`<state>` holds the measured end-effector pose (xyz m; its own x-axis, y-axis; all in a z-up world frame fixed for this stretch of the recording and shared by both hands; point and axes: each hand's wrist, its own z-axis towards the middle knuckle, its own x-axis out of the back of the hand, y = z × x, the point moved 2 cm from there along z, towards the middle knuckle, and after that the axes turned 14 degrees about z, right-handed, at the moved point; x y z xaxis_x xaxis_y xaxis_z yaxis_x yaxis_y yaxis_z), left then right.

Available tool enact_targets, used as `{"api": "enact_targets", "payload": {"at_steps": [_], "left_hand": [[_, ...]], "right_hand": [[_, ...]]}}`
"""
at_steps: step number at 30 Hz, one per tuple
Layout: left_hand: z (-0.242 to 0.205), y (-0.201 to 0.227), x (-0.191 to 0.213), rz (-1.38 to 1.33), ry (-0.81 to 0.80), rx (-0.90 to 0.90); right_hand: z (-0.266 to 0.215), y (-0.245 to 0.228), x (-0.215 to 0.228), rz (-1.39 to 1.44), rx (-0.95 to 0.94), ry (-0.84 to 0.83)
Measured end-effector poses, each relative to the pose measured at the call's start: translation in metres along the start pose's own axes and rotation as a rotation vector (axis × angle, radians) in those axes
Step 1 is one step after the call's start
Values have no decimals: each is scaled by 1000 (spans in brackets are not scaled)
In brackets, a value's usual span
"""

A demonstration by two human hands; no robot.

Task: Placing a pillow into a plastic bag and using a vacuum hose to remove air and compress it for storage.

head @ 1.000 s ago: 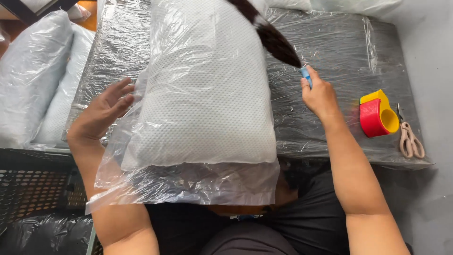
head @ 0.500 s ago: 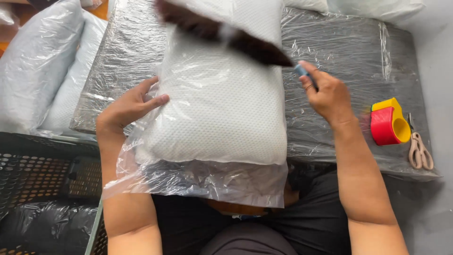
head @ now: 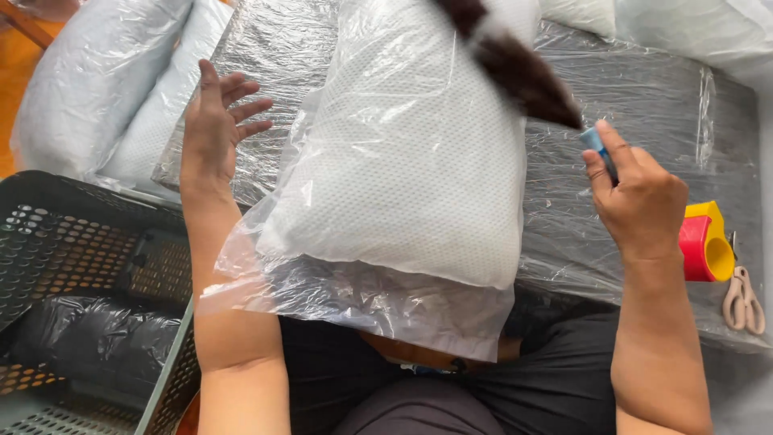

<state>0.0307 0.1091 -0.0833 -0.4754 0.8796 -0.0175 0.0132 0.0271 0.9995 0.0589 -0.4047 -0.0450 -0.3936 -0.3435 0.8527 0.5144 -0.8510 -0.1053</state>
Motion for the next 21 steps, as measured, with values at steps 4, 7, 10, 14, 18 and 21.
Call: {"api": "enact_targets", "payload": {"at_steps": [4,7,10,14,18,21], "left_hand": [[-1,5,-10,129,-67,-25],[3,4,-11,46,-38,17],[10,-2,-8,-22,32,33],[14,-9,-12,96,34,0],[15,-7,-21,194,50,-12],[18,-17,-26,331,-28,-53]], "right_hand": [[-4,-25,3,-67,95,34],[2,-58,13,326,179,-162],[32,-47,11,463,257,-228],[99,17,-11,-143,165,-26],[156,-20,-24,-639,355,251],[175,-22,-46,-193,364,105]]}}
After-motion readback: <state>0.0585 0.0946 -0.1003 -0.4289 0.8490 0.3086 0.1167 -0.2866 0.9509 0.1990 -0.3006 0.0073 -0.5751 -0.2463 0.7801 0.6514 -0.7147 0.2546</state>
